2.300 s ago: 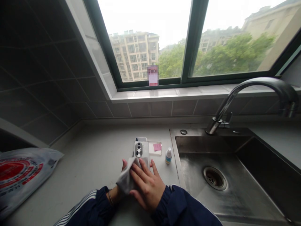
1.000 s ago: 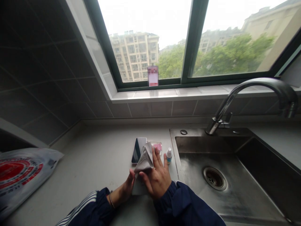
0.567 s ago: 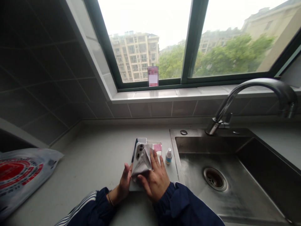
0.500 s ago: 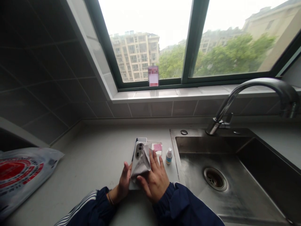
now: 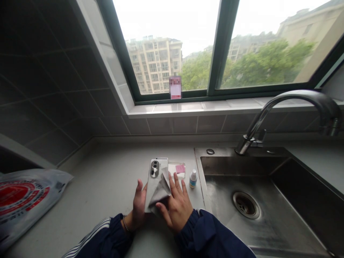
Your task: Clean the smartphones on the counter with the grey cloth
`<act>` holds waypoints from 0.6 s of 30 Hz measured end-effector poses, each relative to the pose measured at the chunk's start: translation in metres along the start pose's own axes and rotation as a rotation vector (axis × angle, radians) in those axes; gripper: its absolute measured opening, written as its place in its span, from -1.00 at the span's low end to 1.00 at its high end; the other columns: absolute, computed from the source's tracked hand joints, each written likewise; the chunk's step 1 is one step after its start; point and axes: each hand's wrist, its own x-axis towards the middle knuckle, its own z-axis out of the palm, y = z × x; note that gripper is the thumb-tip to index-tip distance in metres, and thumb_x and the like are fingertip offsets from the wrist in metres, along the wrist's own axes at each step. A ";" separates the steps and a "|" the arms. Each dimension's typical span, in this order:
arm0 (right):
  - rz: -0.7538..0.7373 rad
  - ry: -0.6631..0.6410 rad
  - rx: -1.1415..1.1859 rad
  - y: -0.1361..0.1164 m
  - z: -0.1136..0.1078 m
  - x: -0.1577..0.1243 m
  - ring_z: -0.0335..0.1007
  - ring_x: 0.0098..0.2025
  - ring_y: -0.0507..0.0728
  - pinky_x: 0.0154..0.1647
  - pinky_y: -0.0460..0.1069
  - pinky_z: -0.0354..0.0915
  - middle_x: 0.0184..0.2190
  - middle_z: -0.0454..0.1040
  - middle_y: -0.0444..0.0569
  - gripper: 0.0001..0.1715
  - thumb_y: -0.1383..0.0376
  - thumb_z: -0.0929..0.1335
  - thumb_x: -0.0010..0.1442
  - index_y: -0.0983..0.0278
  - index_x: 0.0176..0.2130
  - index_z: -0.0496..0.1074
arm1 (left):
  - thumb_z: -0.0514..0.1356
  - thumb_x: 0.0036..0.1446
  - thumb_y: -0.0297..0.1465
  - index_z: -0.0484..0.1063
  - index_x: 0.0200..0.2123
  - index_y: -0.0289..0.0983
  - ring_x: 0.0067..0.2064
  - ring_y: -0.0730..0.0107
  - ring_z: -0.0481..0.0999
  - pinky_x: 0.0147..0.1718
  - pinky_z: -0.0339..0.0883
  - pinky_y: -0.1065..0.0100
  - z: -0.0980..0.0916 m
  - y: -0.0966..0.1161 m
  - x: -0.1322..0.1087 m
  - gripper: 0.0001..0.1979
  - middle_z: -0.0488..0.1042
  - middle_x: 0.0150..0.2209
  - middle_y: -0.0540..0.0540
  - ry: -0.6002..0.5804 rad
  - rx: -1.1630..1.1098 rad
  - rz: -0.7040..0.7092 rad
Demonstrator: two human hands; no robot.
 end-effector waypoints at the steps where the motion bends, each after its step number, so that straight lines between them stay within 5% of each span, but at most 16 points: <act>1: -0.003 0.003 0.001 0.000 0.000 0.000 -0.37 0.43 0.48 0.25 0.46 0.03 0.40 -0.17 0.32 -0.38 0.17 0.22 0.36 0.49 0.27 0.18 | -0.04 0.23 0.07 0.14 0.32 -0.30 0.22 -0.15 0.34 0.27 0.01 -0.06 0.000 0.000 0.000 -0.25 0.38 0.20 -0.33 0.004 -0.011 0.001; 8: -0.005 0.014 0.029 -0.003 -0.003 0.001 -0.35 0.43 0.47 0.27 0.45 -0.01 0.40 -0.11 0.27 -0.51 0.21 0.21 0.36 0.44 0.15 0.33 | -0.09 0.26 0.05 0.12 0.32 -0.32 0.19 -0.15 0.38 0.24 0.05 -0.08 0.001 0.005 -0.001 -0.26 0.39 0.18 -0.36 0.039 -0.031 -0.022; 18: -0.059 -0.011 0.075 -0.007 -0.009 0.004 -0.33 0.43 0.47 0.27 0.45 0.01 0.41 -0.14 0.24 -0.51 0.22 0.21 0.36 0.38 0.20 0.26 | -0.07 0.25 0.06 0.12 0.31 -0.30 0.18 -0.20 0.37 0.22 0.05 -0.16 0.014 0.012 0.000 -0.26 0.40 0.16 -0.38 0.066 -0.075 0.017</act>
